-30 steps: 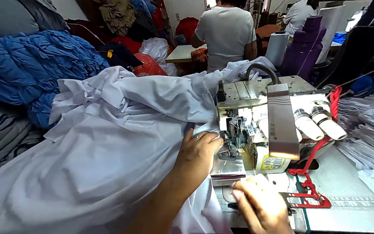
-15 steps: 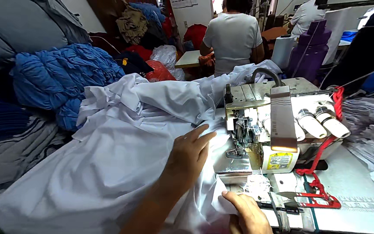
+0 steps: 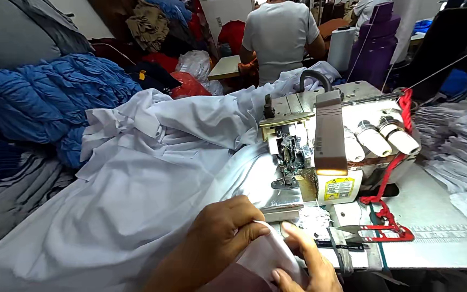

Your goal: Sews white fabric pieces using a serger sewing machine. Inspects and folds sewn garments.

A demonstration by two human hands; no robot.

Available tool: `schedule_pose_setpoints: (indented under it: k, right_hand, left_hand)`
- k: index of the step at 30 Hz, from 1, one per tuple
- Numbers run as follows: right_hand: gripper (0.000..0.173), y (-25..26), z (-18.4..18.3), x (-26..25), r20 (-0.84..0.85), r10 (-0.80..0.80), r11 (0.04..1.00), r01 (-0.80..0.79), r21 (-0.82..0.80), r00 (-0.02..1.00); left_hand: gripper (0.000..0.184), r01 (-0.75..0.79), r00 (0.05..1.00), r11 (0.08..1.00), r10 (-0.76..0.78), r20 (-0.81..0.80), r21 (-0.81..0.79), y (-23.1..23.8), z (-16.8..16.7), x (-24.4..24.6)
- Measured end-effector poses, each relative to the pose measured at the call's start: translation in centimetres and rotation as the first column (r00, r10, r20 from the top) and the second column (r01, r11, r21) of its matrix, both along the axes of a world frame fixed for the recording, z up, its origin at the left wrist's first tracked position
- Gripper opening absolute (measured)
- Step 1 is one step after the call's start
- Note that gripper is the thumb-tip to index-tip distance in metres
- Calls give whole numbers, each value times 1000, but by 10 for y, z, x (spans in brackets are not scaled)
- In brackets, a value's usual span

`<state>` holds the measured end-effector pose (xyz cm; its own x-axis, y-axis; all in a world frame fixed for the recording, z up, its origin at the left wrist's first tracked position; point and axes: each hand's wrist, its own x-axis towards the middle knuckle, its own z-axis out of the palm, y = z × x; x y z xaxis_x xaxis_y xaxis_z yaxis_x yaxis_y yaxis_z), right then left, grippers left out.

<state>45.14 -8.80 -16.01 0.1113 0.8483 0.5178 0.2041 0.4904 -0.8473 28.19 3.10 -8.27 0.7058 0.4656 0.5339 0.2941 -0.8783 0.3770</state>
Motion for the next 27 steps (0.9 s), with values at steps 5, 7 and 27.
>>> schedule_pose_setpoints:
  k: [5,7,27]
  right_hand:
    - [56,13,-5,0,-112,-172,979,157,-127,979]
    - [46,15,-6,4,-101,-212,972,198,-130,972]
    - [36,22,-20,23,23,-390,918,386,89,921]
  left_hand:
    - [25,-256,965,947,263,-12,193,2,-7,32]
    - [17,-330,940,916,341,-10,229,5,-14,44]
    - [54,-452,883,866,468,-30,215,-5,-38,62]
